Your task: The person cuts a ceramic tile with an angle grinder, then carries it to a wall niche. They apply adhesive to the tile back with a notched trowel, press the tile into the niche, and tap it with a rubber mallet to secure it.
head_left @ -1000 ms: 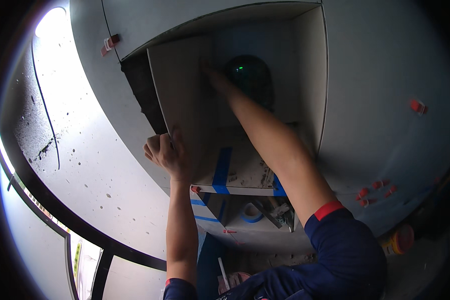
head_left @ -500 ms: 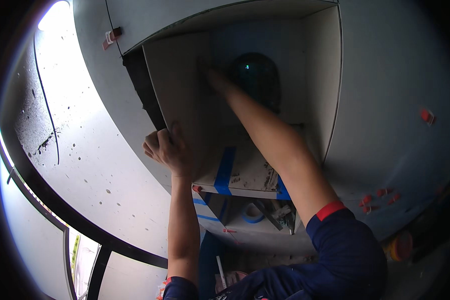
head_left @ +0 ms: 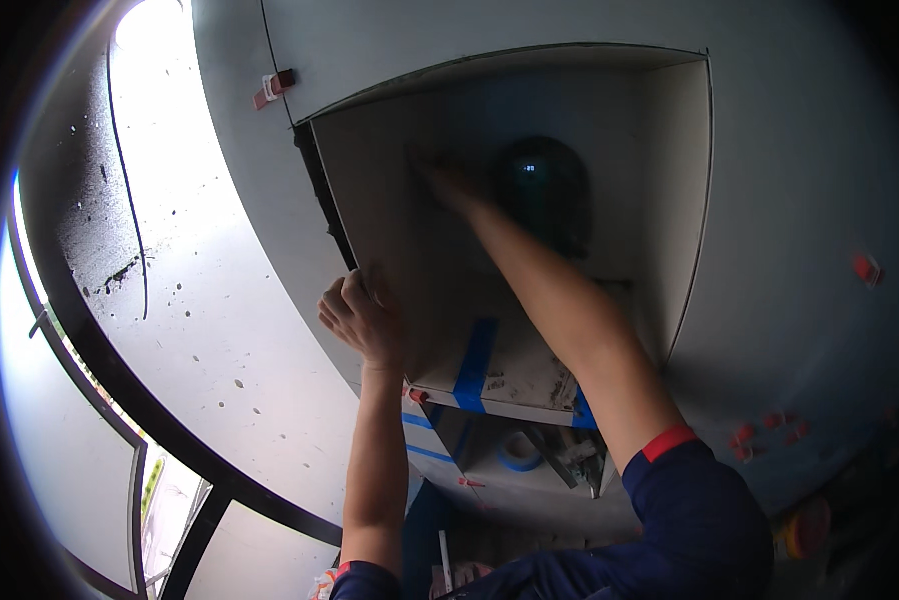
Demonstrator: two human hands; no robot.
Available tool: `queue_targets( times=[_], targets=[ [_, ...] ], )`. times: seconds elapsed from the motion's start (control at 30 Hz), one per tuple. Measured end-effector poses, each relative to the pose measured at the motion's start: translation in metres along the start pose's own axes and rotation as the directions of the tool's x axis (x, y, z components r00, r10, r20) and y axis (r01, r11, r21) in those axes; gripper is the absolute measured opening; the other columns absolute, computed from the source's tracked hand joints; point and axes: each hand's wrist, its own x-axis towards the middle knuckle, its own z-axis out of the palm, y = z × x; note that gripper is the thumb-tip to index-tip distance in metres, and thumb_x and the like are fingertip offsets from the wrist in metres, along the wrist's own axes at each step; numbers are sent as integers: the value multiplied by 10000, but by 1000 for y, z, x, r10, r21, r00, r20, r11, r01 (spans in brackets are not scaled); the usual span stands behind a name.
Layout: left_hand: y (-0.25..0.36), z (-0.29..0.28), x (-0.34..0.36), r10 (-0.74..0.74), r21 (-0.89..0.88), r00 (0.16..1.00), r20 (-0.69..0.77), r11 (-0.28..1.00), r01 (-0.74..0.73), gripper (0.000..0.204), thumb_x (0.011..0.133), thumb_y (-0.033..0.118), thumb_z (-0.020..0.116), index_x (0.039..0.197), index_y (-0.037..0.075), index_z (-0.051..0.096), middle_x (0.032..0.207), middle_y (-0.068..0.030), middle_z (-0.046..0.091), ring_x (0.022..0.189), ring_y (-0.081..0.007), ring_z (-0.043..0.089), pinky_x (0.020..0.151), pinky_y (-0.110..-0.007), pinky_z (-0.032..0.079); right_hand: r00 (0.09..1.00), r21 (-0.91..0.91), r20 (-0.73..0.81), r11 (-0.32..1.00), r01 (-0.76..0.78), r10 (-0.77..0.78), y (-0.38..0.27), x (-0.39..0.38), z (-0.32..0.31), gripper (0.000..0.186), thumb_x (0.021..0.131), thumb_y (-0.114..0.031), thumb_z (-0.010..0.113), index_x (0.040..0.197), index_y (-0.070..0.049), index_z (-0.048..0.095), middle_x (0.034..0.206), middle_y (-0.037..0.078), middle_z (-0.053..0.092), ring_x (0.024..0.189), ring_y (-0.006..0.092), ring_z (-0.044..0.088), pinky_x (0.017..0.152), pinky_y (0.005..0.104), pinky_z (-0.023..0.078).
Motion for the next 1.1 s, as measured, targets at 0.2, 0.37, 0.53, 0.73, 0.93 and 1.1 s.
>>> queue_targets(
  times=[0.2,0.37,0.53,0.73,0.93,1.1],
  targets=[
    [-3,4,-2,27,-49,999,-35,998,-29,190,959,228,625,1083,88,592,1013,-99,563,929,-276,568,858,-422,453,991,10,55,992,122,-122,16,18,13,968,920,-773,414,1480,15,459,1523,252,451,1421,370,429,1188,440,311],
    [-4,10,-5,8,-115,998,-54,993,-14,199,924,164,654,1095,82,594,1009,-109,567,930,-284,573,853,-428,459,993,58,71,994,95,-99,37,38,26,937,919,-754,455,1422,33,521,1481,268,491,1376,385,474,1164,446,335],
    [-6,5,-5,10,-160,1000,-24,987,-13,205,911,127,653,1098,74,591,1011,-113,570,935,-294,575,851,-425,461,984,-10,-28,985,173,-173,33,21,34,932,907,-778,448,1348,30,592,1399,275,559,1315,395,524,1137,465,358],
    [-17,-2,-4,25,-365,999,42,931,-8,299,886,121,670,1166,51,589,1076,-145,563,1008,-309,554,863,-426,452,988,44,-150,999,-22,28,37,-41,65,778,1006,-645,400,1437,-8,514,1432,248,534,1323,383,519,1128,465,377],
    [-44,-9,-18,192,-399,976,99,907,-137,498,885,137,671,1359,46,550,1358,-217,447,1262,-396,443,1023,-499,390,910,117,-144,920,-374,388,32,-143,110,722,1052,-580,322,1469,-4,445,1445,251,516,1281,379,553,1096,470,426],
    [-50,-6,-19,247,-463,962,116,870,-167,533,912,134,654,1412,23,509,1459,-260,359,1381,-443,353,1122,-532,331,957,65,-55,957,-282,285,21,-156,98,668,1077,-522,291,1391,20,523,1431,268,518,1256,372,573,1071,481,443]
  ],
)
